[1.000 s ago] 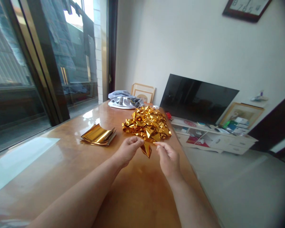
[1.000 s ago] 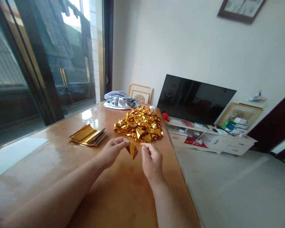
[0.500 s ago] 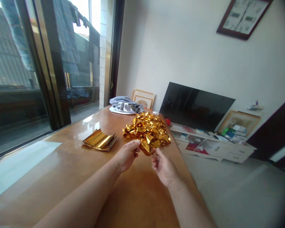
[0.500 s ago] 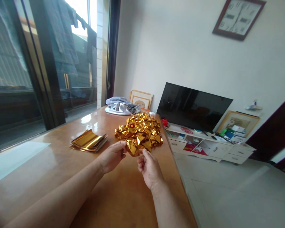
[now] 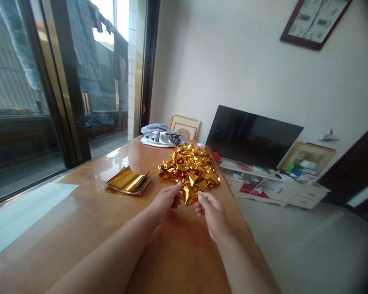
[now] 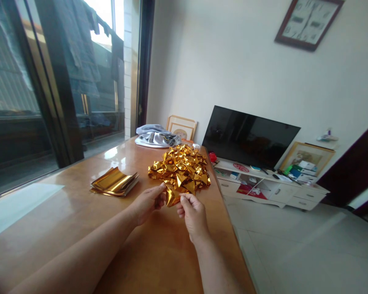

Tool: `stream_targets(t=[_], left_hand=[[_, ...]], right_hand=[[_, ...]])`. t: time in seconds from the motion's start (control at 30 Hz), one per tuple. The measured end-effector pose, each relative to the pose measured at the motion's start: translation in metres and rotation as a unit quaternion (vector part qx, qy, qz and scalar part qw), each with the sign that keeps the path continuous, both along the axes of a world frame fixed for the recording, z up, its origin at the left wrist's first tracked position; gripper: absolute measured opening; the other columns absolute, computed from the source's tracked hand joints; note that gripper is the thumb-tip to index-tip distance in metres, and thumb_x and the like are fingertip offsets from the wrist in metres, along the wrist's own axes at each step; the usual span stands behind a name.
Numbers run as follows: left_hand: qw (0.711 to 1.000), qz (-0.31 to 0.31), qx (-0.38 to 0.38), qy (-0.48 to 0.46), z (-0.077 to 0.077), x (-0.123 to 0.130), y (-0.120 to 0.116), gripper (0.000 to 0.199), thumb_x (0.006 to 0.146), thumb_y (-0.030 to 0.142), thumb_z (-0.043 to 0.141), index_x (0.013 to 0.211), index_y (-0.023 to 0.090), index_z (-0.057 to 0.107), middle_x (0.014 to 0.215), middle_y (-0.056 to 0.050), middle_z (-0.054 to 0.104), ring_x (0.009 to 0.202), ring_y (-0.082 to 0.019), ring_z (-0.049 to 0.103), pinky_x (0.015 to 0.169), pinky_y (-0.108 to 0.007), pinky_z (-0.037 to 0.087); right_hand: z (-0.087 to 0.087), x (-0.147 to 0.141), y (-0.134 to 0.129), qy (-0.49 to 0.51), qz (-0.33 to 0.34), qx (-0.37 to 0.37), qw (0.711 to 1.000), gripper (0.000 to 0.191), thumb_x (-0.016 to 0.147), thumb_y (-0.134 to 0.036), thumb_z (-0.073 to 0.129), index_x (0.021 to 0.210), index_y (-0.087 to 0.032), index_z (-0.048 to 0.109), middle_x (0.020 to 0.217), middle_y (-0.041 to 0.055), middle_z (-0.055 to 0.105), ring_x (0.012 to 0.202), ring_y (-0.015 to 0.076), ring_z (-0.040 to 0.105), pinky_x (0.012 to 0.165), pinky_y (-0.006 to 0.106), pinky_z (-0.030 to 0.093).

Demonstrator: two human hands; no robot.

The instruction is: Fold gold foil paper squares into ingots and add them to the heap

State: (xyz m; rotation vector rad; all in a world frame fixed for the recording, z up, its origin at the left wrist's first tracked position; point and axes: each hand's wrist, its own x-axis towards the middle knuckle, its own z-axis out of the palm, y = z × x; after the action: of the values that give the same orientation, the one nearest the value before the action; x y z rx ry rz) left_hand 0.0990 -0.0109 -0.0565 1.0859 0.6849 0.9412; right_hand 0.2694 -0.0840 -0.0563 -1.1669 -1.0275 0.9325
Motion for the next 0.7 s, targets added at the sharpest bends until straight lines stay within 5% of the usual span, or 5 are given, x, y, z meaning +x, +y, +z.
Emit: stream_targets(t=[0.23,0.47,0.7], left_hand=[[0.998,0.007,-0.059,0.026,0.0042,0.0013,-0.0028,0.068,0.082,0.072,0.056,0.121,0.018,0.067,0.1,-0.01,0.07,0.075,-0.016,0.062,0.066,-0.028,0.044],[0.999,0.025,-0.02,0.037,0.0071,0.0023,-0.0051,0.043,0.079,0.031,0.068,0.121,0.021,0.07,0.102,-0.008,0.07,0.076,-0.015,0.061,0.069,-0.029,0.047],[0.998,0.044,0.004,0.04,0.0077,0.0053,-0.0071,0.046,0.078,0.016,0.057,0.121,0.017,0.071,0.092,-0.007,0.069,0.073,-0.013,0.059,0.069,-0.028,0.047]], right_hand=[[0.0009,-0.0028,-0.0047,-0.283,-0.026,0.13,0.95,0.023,0.093,-0.034,0.057,0.105,-0.022,0.072,0.097,0.006,0.073,0.088,0.0204,0.067,0.08,0.032,0.052],[-0.0002,-0.0028,-0.0044,-0.318,-0.026,0.142,0.937,0.024,0.094,-0.031,0.054,0.108,-0.023,0.072,0.105,0.0068,0.073,0.096,0.021,0.068,0.085,0.031,0.052],[-0.0008,-0.0033,-0.0056,-0.293,-0.047,0.103,0.949,0.041,0.093,-0.035,0.053,0.131,-0.02,0.058,0.077,0.0002,0.069,0.068,0.0156,0.064,0.065,0.025,0.05]])
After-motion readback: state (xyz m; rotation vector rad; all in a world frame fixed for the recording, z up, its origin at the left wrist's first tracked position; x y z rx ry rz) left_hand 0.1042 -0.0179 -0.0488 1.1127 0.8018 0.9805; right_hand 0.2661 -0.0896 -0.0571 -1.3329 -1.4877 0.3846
